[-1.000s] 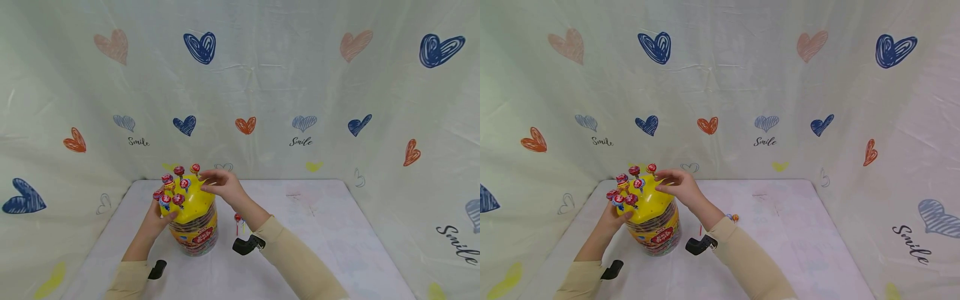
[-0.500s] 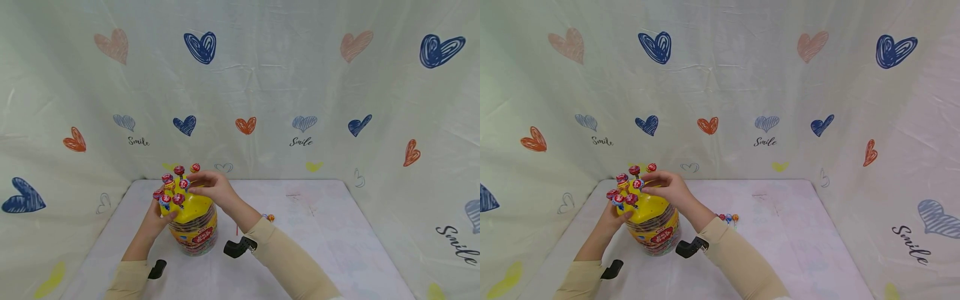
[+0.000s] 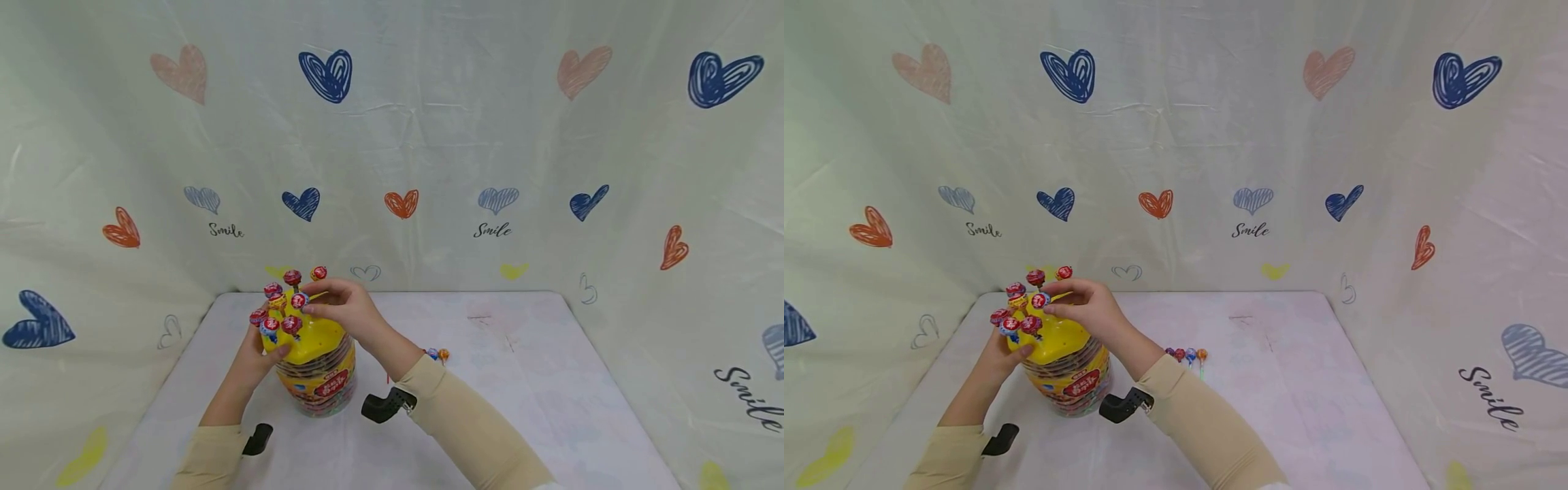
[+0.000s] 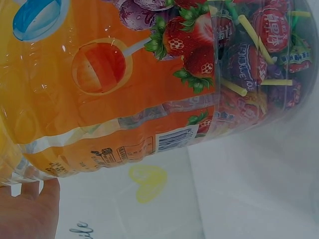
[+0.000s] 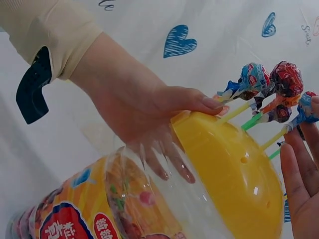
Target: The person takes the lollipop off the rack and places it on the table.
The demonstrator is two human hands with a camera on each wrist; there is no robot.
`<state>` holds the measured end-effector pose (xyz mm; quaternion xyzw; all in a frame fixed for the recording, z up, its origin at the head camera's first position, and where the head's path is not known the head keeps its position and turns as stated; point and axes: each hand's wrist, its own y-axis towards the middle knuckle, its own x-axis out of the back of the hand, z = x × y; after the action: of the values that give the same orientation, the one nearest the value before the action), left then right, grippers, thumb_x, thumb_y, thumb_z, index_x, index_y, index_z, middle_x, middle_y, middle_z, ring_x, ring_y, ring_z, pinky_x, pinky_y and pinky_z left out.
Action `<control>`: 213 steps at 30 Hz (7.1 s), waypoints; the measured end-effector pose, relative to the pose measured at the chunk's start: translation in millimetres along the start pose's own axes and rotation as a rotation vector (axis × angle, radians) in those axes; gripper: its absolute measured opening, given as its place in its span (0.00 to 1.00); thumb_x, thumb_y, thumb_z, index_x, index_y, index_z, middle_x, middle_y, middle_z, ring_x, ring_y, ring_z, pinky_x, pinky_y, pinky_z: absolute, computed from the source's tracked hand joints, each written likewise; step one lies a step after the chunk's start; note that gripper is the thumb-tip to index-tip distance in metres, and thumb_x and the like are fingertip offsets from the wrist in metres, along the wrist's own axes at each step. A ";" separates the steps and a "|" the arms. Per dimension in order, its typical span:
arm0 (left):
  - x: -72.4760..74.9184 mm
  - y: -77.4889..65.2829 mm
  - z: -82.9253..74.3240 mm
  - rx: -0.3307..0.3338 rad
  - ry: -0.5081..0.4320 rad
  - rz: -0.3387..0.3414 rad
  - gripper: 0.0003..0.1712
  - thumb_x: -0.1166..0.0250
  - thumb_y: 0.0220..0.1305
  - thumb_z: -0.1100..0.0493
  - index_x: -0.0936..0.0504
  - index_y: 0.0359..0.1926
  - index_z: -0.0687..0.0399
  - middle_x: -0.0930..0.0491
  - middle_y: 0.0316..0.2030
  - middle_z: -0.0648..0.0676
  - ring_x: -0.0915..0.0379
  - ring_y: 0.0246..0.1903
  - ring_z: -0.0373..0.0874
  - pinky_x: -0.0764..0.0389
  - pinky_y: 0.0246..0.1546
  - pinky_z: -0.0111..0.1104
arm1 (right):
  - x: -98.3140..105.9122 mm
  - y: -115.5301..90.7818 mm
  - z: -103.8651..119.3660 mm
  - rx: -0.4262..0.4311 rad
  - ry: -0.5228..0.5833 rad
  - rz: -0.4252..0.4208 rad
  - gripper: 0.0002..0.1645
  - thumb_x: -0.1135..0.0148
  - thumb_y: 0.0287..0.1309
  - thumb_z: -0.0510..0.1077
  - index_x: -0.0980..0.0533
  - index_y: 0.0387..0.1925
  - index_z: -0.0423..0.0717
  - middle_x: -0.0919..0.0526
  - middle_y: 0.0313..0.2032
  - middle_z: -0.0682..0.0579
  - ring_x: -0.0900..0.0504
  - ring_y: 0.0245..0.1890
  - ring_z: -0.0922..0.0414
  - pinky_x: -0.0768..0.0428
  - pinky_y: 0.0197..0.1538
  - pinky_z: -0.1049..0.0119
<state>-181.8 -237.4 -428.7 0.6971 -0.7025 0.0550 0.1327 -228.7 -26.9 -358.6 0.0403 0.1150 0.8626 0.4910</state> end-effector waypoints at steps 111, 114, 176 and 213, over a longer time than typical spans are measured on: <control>-0.2 1.6 3.2 -0.008 -0.003 -0.018 0.53 0.35 0.66 0.54 0.63 0.78 0.50 0.52 0.73 0.66 0.60 0.71 0.65 0.48 0.66 0.61 | 223.9 -129.3 -191.8 -0.506 -0.274 -0.449 0.22 0.36 0.56 0.29 0.21 0.54 0.39 0.16 0.38 0.45 0.21 0.23 0.58 0.16 0.29 0.64; 0.2 1.4 3.9 -0.017 -0.010 -0.013 0.53 0.35 0.66 0.54 0.63 0.78 0.49 0.51 0.72 0.66 0.59 0.71 0.65 0.48 0.66 0.62 | 223.0 -129.2 -191.1 -0.501 -0.277 -0.447 0.22 0.36 0.56 0.29 0.21 0.54 0.39 0.16 0.36 0.46 0.21 0.22 0.58 0.16 0.29 0.64; -0.4 0.1 -0.1 0.057 0.035 -0.031 0.54 0.36 0.66 0.50 0.65 0.78 0.48 0.54 0.74 0.65 0.60 0.72 0.64 0.48 0.67 0.59 | 84.4 -12.4 -49.4 0.018 -0.208 -0.176 0.15 0.33 0.58 0.36 0.18 0.49 0.40 0.17 0.46 0.50 0.19 0.43 0.54 0.19 0.48 0.63; 0.1 1.1 6.1 0.053 0.027 -0.027 0.54 0.36 0.66 0.50 0.65 0.78 0.44 0.53 0.74 0.64 0.59 0.72 0.63 0.46 0.66 0.59 | 32.9 21.6 -10.5 0.068 -0.084 0.027 0.20 0.35 0.61 0.36 0.21 0.56 0.40 0.19 0.52 0.50 0.21 0.51 0.54 0.23 0.57 0.64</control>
<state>-183.5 -239.0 -434.4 0.7088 -0.6895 0.0810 0.1246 -265.6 -11.1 -365.1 0.0944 0.1229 0.8624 0.4820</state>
